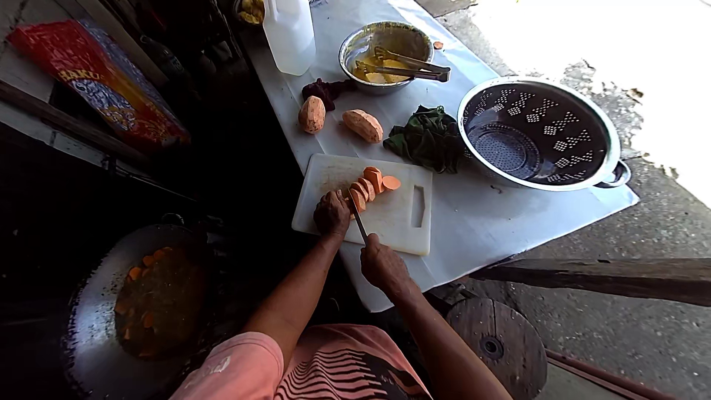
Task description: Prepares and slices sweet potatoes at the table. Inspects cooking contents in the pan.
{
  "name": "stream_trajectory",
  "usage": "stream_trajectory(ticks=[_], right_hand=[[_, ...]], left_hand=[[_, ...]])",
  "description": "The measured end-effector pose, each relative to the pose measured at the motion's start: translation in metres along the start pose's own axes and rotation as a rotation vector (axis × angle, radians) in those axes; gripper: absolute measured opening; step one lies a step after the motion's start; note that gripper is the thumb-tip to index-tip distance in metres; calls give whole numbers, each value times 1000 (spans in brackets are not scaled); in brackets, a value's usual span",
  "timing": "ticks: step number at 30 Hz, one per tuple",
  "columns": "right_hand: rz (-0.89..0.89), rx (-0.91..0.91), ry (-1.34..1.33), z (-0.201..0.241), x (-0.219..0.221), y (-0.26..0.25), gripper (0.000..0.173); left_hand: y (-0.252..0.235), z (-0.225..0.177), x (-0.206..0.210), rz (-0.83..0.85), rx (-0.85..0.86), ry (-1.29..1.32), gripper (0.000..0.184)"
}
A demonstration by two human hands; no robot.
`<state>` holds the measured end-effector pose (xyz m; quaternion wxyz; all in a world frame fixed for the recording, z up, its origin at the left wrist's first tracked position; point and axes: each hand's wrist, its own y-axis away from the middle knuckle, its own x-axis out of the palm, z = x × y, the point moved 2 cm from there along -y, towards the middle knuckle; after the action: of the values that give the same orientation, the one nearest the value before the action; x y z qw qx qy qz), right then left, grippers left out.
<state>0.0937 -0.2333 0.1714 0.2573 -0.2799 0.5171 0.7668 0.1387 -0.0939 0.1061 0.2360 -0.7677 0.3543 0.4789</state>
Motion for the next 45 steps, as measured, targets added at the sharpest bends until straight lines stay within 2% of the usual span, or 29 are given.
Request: stream_trajectory(ticks=[5,11,15,20,25,28,32,36,41,45], right_hand=[[-60,-18,-18,18,0,-45,28],[-11,47,8,-11,30,8,33],[4,41,6,-12,15,11,33],[-59,-8,14,2,-5,32,31],[-34,27,18,10,8,24,31],[-14,8,-26,14,9,2,31],[-82,34,-4,31,12,-27,27],[-91,30,18,38,16,-10,29],[-96,68,44,39,22,-4,28],[-61,68,38,39,19,-2,27]], left_hand=[[-5,-3,-4,25,-73,-32,48],[-8,-2,-4,46,-137,49,50],[-7,3,-20,100,-188,197,38],[-5,6,-10,44,-151,113,31],[-4,5,-7,-10,-90,74,29],[-5,2,-9,11,-81,65,30],[-13,5,-12,63,-179,95,36],[-11,0,-12,17,-215,118,33],[-8,2,-22,124,-211,195,37],[-7,4,-15,103,-105,98,35]])
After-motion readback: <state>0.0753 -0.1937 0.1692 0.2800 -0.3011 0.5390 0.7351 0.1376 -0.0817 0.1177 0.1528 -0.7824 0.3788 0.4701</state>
